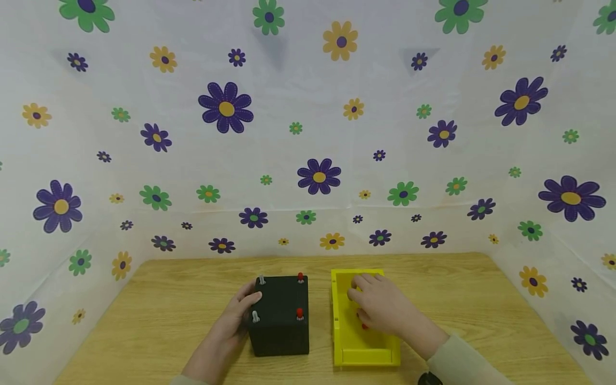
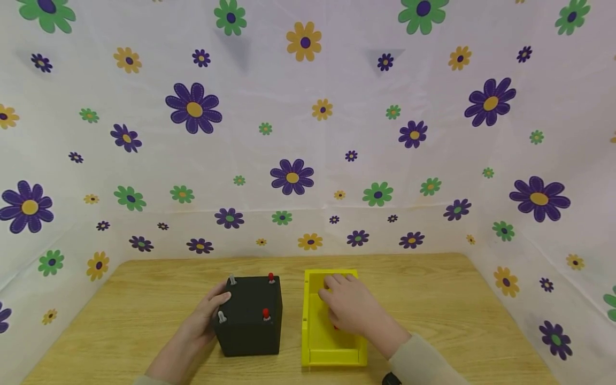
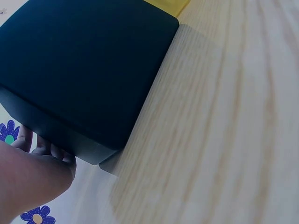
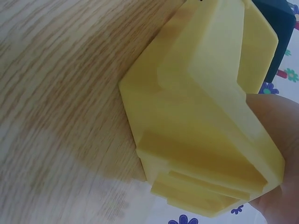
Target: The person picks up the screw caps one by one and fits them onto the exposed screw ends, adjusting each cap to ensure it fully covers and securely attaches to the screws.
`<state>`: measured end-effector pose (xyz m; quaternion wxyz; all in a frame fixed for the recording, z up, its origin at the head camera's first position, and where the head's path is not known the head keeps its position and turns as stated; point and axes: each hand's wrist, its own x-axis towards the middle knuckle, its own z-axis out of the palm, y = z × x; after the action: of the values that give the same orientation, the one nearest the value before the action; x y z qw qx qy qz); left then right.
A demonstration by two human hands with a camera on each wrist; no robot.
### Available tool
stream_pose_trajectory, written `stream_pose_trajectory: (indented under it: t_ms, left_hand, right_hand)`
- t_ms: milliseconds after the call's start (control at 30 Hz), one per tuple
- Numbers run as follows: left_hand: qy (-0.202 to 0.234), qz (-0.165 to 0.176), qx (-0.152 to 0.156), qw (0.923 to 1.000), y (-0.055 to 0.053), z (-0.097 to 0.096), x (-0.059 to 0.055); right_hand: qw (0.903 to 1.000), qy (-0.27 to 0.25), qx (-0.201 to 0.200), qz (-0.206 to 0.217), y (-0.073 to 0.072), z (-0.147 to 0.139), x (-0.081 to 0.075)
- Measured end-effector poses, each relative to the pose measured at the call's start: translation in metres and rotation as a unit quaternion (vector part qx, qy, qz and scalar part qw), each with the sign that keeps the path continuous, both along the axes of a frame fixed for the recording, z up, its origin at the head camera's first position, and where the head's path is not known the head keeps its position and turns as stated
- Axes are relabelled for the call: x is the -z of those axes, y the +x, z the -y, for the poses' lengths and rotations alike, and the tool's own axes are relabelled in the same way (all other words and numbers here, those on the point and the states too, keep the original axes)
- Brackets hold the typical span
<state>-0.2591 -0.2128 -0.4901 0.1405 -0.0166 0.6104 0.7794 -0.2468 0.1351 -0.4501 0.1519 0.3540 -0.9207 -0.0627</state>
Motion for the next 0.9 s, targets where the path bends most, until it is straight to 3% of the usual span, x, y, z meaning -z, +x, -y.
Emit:
stream_pose_trajectory:
  t_ms: [400, 900]
  left_hand:
    - [0.009, -0.008, 0.002, 0.9999, 0.0019, 0.0007, 0.0009]
    - [0.006, -0.003, -0.004, 1.0000, 0.0011, -0.0007, -0.0008]
  right_hand:
    - [0.9996, 0.016, 0.017, 0.017, 0.0012, 0.0010, 0.0016]
    - [0.9997, 0.024, 0.008, 0.005, 0.0033, 0.0039, 0.0025]
